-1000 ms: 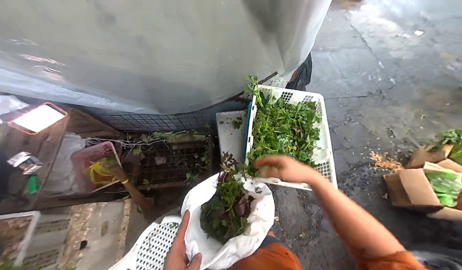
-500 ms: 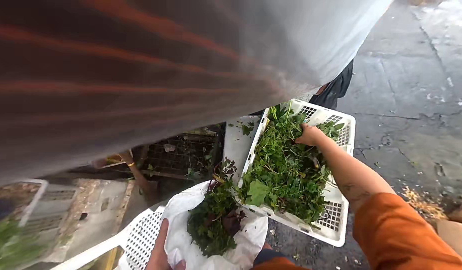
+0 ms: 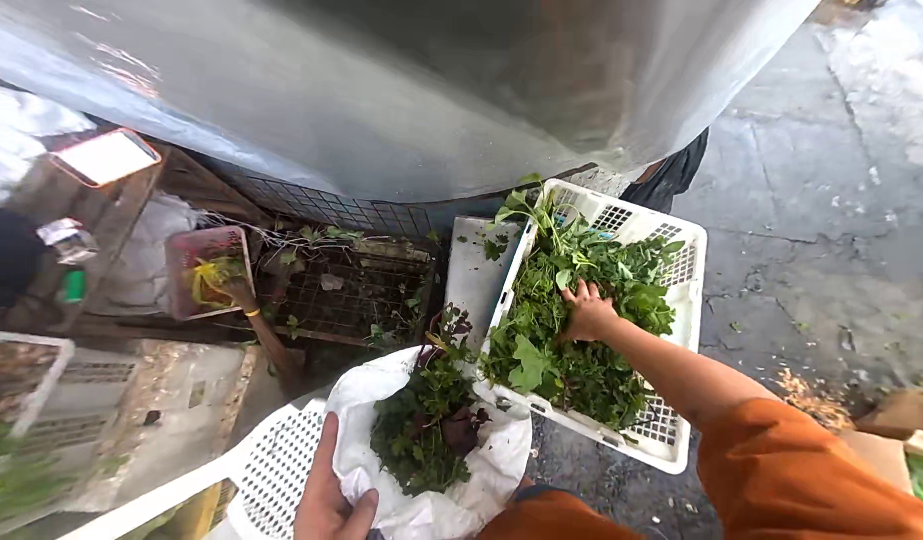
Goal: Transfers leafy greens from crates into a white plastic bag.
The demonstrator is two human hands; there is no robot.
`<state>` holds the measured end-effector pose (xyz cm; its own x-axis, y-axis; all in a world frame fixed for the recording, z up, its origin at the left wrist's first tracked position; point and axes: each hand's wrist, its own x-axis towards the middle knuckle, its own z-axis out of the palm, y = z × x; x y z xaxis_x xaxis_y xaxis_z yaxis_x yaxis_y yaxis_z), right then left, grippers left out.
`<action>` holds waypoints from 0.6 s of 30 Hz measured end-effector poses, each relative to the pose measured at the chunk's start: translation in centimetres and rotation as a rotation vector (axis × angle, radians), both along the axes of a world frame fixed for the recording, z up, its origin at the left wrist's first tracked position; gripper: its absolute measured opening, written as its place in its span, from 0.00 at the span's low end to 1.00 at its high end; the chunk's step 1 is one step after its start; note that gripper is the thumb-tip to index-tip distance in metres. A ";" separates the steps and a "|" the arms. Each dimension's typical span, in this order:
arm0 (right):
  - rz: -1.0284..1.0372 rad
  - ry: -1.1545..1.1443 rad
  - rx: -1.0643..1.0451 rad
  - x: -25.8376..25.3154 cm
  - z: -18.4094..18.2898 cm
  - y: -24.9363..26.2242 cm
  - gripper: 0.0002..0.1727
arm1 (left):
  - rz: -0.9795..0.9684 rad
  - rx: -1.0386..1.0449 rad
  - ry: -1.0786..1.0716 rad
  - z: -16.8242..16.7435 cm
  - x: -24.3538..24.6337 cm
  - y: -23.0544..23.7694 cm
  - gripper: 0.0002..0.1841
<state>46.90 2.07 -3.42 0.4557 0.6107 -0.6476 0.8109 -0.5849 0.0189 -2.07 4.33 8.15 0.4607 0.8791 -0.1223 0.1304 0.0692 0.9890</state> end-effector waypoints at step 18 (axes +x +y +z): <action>-0.257 -0.102 0.652 3.9 6.2 -5.5 0.46 | 0.014 0.027 -0.014 -0.4 -1.3 -1.0 0.58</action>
<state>50.80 -3.43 2.81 0.6764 0.7245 -0.1326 0.6585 -0.6755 -0.3317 -3.37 3.34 7.72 0.4496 0.8884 -0.0924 0.1156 0.0447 0.9923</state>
